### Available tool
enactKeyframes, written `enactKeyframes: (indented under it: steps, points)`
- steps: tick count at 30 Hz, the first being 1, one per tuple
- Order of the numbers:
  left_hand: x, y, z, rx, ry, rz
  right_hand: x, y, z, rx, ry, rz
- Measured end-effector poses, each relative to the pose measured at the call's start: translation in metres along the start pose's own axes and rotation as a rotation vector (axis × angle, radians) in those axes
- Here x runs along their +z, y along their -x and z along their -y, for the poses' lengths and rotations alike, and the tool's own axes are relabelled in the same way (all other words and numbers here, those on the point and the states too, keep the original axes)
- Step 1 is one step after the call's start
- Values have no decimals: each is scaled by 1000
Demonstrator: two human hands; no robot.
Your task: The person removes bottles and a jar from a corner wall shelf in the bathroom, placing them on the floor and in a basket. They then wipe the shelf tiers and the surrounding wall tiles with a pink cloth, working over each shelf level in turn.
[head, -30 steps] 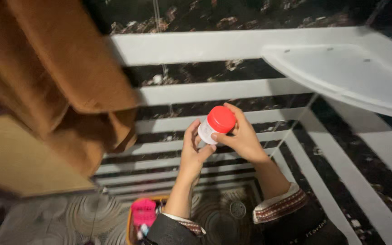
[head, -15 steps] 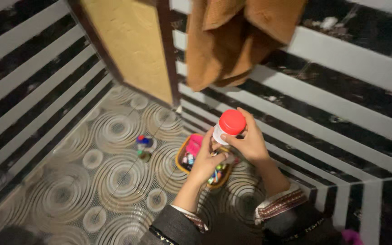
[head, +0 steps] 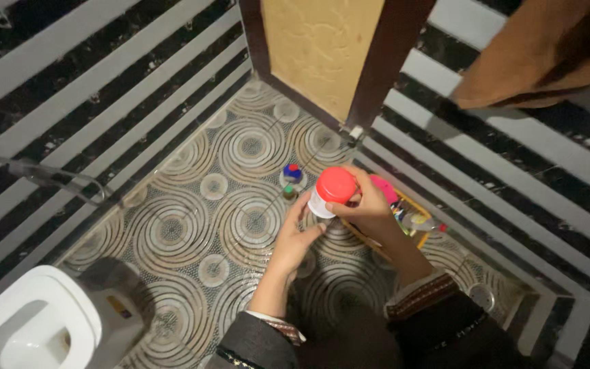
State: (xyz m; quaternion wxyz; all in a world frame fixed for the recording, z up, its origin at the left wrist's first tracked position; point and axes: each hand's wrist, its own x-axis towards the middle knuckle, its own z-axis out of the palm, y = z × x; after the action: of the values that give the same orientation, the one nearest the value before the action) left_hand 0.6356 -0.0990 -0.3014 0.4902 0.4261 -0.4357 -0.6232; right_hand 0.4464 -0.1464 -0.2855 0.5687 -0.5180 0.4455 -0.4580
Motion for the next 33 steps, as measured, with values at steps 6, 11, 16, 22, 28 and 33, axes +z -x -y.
enactKeyframes:
  steps: [6,11,16,22,28,33]
  points:
    - [-52,-13,24,-171,35,-47,27,-25,-46,98,405,-152]
    - [-62,-43,100,-254,-37,-64,1,-48,-127,59,569,-206]
    - [-77,-97,210,-240,4,-15,-29,-96,-254,-36,755,-228]
    - [-95,-183,364,-308,25,-30,-58,-161,-436,-184,710,-130]
    - [-132,-257,496,-318,-191,-87,-75,-218,-593,90,379,-37]
    - [-156,-309,588,-300,78,-110,-81,-262,-676,161,314,21]
